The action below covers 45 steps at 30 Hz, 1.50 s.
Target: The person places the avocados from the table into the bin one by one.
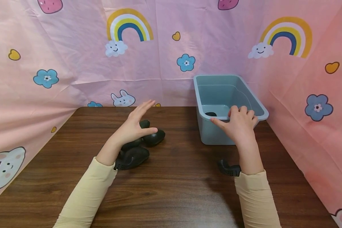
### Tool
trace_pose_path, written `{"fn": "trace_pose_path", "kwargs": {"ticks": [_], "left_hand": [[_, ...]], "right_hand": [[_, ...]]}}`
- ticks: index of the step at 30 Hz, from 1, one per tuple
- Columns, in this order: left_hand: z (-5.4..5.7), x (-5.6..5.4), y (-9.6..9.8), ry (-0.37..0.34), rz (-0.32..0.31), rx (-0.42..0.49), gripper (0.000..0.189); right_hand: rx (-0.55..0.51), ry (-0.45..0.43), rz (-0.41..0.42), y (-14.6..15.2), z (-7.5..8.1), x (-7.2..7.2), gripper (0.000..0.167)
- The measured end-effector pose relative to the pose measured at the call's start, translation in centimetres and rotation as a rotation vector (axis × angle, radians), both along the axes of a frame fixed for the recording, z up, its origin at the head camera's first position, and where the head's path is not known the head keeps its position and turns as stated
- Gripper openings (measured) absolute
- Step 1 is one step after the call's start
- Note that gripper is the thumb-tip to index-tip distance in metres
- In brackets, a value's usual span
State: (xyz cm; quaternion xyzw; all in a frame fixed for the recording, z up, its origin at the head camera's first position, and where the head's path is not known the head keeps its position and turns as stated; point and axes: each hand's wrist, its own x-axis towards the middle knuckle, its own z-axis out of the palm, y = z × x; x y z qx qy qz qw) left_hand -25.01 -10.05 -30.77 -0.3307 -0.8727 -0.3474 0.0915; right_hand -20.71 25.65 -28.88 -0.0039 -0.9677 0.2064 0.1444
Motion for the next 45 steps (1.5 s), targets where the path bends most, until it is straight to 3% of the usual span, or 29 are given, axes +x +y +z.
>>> {"fn": "trace_pose_path", "kwargs": {"ticks": [15,25,34,45], "left_hand": [[-1.2,0.5,-3.3,-0.022,0.024,0.037,0.092],[-1.7,0.9,-5.0,-0.071,0.047,0.025,0.092],[-1.9,1.3,-5.8,-0.057,0.032,0.030,0.092],[-2.6,1.7,-7.6,-0.079,0.068,-0.003,0.093]], "right_hand": [[-0.007,0.004,-0.003,-0.1,0.1,-0.1,0.074],[0.000,0.004,-0.006,-0.1,0.1,0.0,0.073],[-0.002,0.004,-0.005,-0.1,0.0,0.0,0.073],[-0.001,0.008,-0.005,-0.1,-0.1,0.0,0.073]]}}
